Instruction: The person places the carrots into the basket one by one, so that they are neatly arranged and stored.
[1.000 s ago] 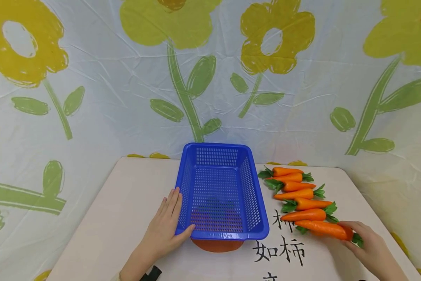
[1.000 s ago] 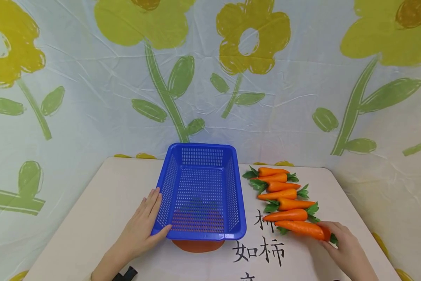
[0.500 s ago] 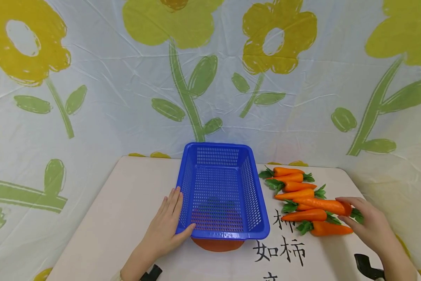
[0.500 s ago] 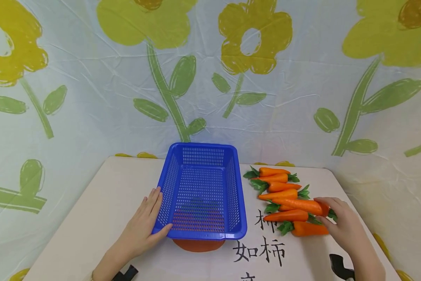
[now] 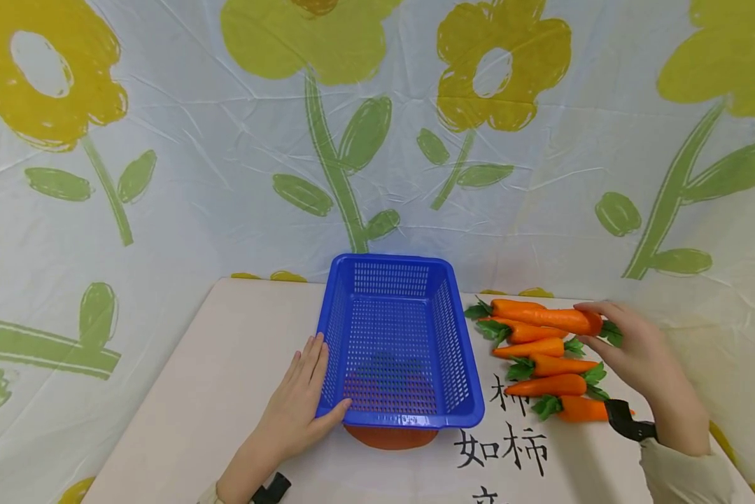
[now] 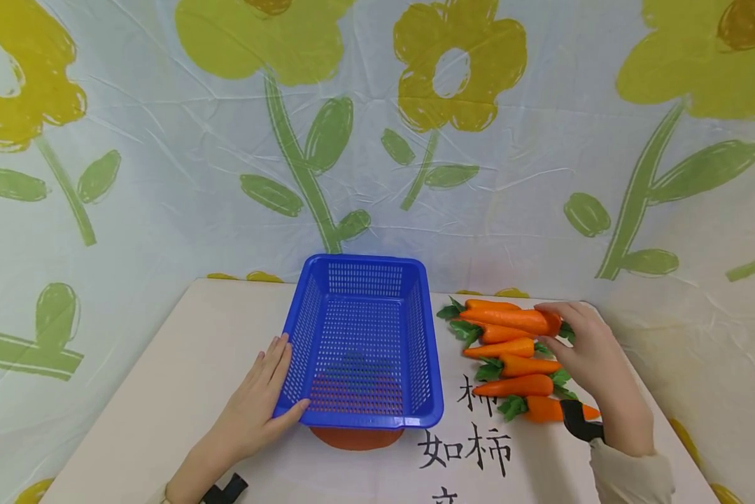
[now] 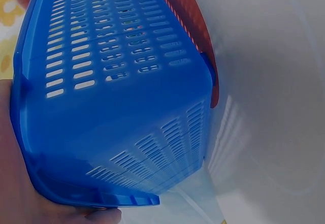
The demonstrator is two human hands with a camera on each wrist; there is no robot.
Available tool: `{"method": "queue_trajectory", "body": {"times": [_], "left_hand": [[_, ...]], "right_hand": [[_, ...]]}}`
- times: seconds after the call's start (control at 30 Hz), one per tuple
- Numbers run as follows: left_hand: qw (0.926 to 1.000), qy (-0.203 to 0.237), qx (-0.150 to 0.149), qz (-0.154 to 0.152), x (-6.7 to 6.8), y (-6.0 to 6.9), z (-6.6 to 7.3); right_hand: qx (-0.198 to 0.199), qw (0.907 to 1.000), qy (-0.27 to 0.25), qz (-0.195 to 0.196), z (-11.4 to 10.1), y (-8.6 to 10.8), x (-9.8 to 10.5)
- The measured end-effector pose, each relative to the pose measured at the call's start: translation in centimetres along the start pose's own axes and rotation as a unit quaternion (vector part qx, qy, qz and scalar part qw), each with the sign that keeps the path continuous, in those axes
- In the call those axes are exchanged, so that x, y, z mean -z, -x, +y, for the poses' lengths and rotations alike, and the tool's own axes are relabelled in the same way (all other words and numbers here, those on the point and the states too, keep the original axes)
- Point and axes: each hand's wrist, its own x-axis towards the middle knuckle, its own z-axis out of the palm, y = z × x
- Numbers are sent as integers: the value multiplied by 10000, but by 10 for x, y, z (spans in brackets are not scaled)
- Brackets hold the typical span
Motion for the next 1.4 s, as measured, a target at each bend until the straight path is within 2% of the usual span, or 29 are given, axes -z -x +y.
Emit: {"method": "queue_trajectory", "body": {"times": [0.27,0.67,1.0,1.17,1.4], "left_hand": [[10000,21,25,-45,1,-1,1],[9997,31,117,-225,3,-1,3],[9997,56,128,-207,4,-1,4],[9997,44,127,-185,3,-1,3],[9999,30,62,-93,4,-1,4]], "right_hand": [[-246,9992,-235,-204,-26,-40,-7],[-564,9972,-471,-138,-63,-94,-19],[-971,9922,-619,-473,-87,-134,-34],[-1094,9899,-687,-579,-95,-152,-49],[-1110,9875,-892,-682,-100,-171,-80]]}}
